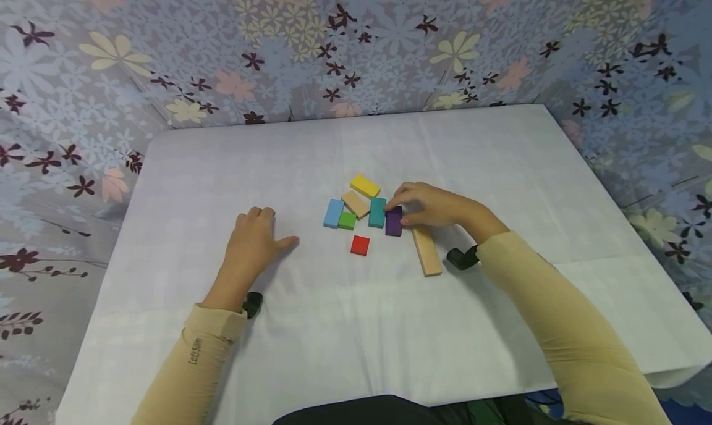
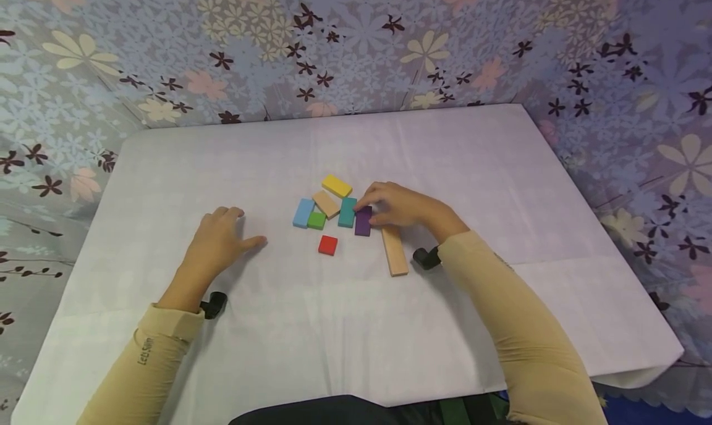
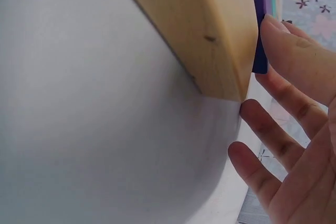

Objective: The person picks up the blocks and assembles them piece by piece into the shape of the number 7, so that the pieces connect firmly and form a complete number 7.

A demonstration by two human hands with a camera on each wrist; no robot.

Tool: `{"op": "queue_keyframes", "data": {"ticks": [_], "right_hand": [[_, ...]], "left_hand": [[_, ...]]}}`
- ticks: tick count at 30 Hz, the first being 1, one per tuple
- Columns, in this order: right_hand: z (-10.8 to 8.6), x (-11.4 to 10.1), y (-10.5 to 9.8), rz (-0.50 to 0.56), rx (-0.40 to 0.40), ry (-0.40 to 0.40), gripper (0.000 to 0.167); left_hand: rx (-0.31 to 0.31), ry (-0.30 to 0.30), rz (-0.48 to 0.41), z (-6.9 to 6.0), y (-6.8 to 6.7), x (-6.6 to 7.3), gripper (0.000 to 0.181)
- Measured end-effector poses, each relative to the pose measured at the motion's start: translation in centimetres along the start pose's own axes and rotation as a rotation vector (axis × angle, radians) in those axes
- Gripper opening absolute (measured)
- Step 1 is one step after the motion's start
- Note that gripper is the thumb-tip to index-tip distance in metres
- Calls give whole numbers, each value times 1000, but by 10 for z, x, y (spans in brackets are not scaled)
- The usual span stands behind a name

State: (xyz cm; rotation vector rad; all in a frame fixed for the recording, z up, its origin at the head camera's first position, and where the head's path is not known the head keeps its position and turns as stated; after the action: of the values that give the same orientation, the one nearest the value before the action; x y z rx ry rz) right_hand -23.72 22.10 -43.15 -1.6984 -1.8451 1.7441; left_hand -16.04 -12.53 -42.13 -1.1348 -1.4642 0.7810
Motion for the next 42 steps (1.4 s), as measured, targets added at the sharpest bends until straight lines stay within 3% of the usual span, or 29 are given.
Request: {"op": "queue_keyframes", "data": {"ticks": [8,19,25,42], "right_hand": [[1,4,-1,20,0,48,43],[2,2,-5,-175,47,96,41],[-5,3,-9,-168,97,165,39],[-4,-2,-9,-239,97,194,34]], "left_hand": [[-86,-25,-4,2,3,-5,87],[-57,-2,24,3,2,0,86],[-65,-5,29,2,1,1,86],[-90,-24,17,1,1,0,86]]}}
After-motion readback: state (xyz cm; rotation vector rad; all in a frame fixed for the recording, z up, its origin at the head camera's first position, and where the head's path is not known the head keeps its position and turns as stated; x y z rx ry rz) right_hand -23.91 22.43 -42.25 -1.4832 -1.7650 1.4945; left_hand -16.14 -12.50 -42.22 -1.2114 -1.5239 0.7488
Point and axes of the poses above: each hand's wrist, its own z-axis towards the middle knuckle, its own y-axis out of the palm, x = y × z, the point moved 2 cm from there along z, towards the middle knuckle, and after that the axes turned 3 degrees about -x, right-handed, at the moved point
